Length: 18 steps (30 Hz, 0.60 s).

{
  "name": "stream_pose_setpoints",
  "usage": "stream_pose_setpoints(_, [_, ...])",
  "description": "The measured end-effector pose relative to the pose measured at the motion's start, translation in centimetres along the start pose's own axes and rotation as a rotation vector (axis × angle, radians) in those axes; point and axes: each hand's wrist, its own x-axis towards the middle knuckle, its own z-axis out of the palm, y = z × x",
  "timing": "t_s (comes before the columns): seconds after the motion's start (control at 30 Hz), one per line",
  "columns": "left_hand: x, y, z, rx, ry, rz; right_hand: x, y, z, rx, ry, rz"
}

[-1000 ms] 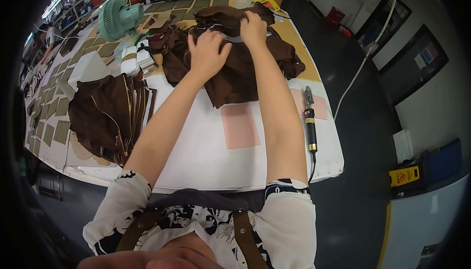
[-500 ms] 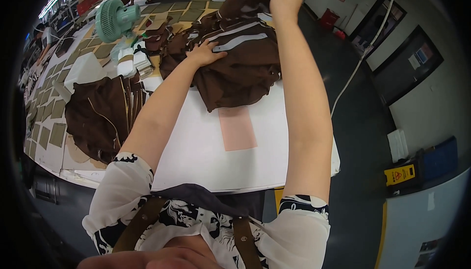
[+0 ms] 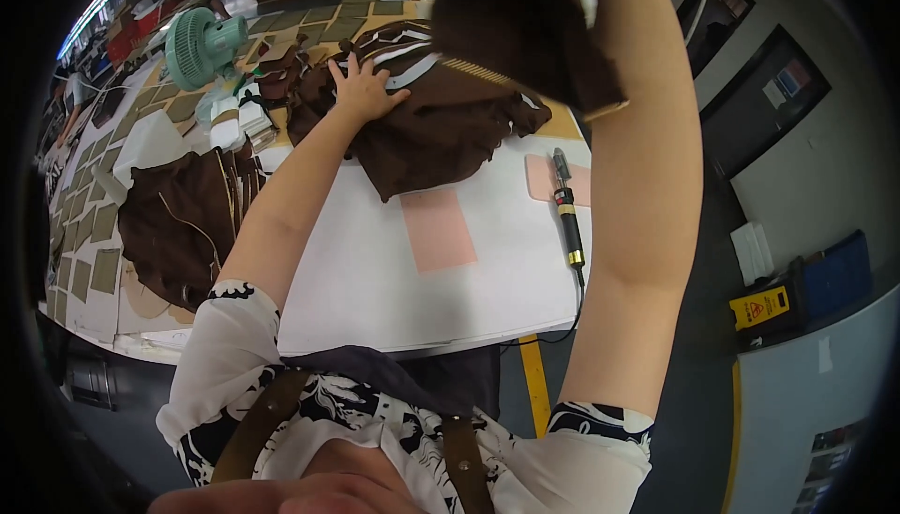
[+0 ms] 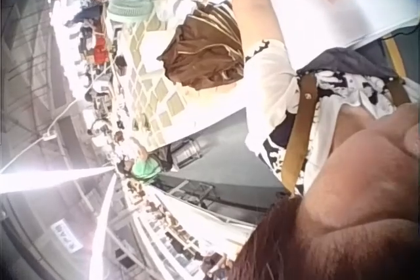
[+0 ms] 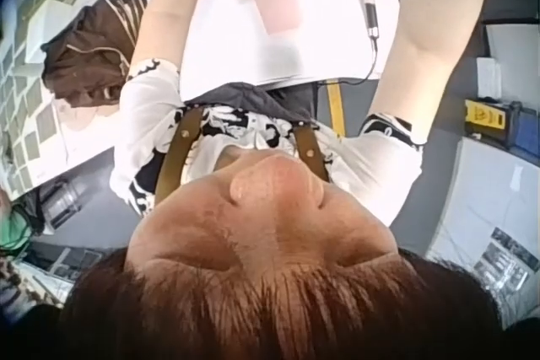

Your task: Finishing the edges of brown bags by inserting a stiffener and using a handheld electric creasing tool.

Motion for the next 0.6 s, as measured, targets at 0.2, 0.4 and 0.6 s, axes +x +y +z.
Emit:
stream_pose_setpoints(0.2, [-2.6, -4.0, 1.4, -0.521, 0.584, 0.201, -6.4, -5.8, 3.4, -0.223, -0.153, -0.128])
stream_pose_setpoints(0.4, [-14.3, -2.6, -9.2, -2.153, 0.384, 0.138, -8.8, -9.0, 3.2, -0.121, -0.26, 0.072])
stream_pose_setpoints(0.6, [-21.5, -3.8, -10.8, -2.363, 0.393, -0.148, -13.0, -5.3, 5.6, 0.044, -0.322, 0.097])
